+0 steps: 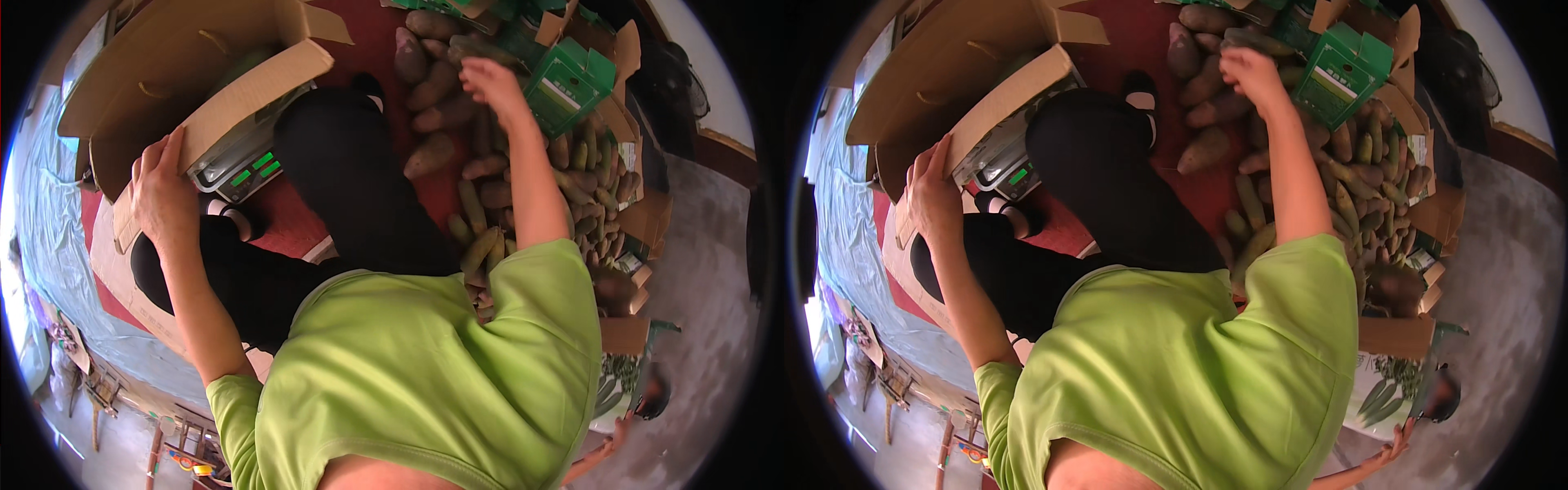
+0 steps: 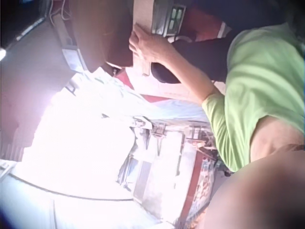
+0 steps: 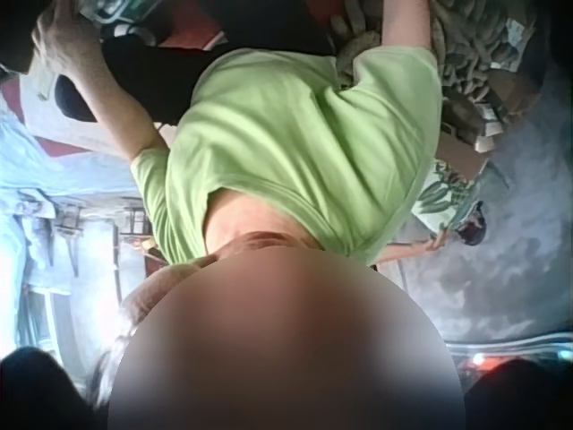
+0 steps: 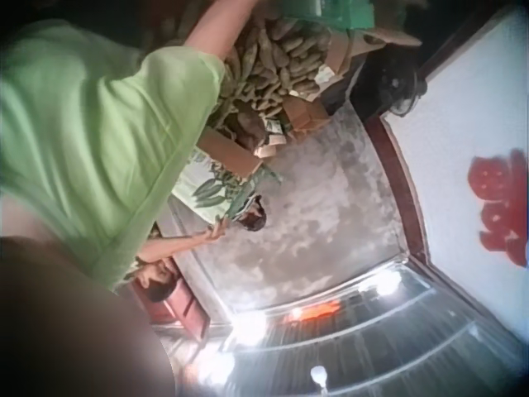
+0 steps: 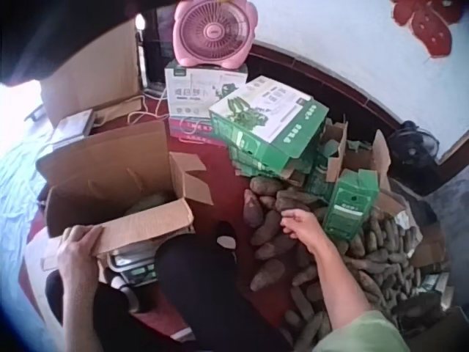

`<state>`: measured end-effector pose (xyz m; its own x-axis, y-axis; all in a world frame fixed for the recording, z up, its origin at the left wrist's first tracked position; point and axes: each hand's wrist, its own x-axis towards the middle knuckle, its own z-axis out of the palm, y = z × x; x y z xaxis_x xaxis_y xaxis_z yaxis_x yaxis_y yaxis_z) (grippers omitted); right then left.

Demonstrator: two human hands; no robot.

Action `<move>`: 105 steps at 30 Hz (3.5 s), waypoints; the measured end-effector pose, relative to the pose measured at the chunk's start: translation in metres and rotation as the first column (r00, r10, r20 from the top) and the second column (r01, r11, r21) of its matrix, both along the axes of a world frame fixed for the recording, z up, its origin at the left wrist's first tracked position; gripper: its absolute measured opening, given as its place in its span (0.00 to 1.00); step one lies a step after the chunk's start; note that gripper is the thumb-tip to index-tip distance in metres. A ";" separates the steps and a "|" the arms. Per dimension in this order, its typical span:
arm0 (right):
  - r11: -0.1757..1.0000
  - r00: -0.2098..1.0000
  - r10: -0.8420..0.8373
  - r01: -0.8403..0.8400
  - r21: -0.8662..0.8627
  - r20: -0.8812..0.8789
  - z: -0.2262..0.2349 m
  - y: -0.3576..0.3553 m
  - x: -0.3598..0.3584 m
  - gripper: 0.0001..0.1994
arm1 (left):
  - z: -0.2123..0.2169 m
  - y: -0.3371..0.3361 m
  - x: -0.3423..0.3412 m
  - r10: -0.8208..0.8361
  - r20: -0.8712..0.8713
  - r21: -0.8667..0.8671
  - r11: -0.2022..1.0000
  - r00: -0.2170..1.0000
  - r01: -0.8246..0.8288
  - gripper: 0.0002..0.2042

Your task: Picking up radishes from a pile on the floor, weighing them in a box on a digital scale, and closing the box.

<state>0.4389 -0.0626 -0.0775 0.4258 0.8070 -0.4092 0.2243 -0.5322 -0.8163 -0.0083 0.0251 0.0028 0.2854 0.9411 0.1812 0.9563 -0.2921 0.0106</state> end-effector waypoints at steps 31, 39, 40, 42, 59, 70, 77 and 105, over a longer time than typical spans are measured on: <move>0.860 0.512 0.326 0.188 -0.474 0.795 -0.131 -0.134 0.064 0.23 | -0.006 -0.001 0.004 -0.023 0.041 0.060 0.998 0.999 0.020 0.27; 0.713 0.522 0.551 0.112 -0.692 0.652 -0.146 -0.124 0.112 0.30 | 0.003 -0.003 0.007 -0.010 0.074 0.063 0.998 0.997 0.006 0.26; 0.704 0.487 0.573 0.119 -0.700 0.659 -0.140 -0.124 0.109 0.29 | 0.002 -0.002 0.008 -0.016 0.080 0.058 0.998 0.997 0.011 0.24; 0.682 0.434 0.617 0.122 -0.721 0.657 -0.132 -0.125 0.107 0.26 | 0.001 -0.001 0.010 -0.005 0.091 0.069 0.998 0.996 -0.002 0.25; 0.830 0.498 0.488 -0.011 -0.557 0.717 -0.110 -0.109 0.065 0.33 | 0.006 -0.002 0.004 -0.032 0.077 0.105 0.994 0.997 0.024 0.19; 0.910 0.975 -0.171 0.101 0.403 0.141 -0.034 -0.053 0.050 0.30 | 0.004 -0.006 -0.004 -0.064 0.054 0.073 0.996 0.997 0.060 0.18; 0.675 0.997 0.040 -0.075 0.734 0.064 0.134 0.067 -0.063 0.30 | 0.004 -0.005 -0.005 -0.060 0.068 0.031 0.998 0.996 0.058 0.18; 0.960 0.984 0.175 -0.165 0.225 -0.026 0.061 0.061 -0.041 0.18 | 0.001 0.001 0.000 -0.080 -0.012 0.069 0.994 0.997 0.081 0.19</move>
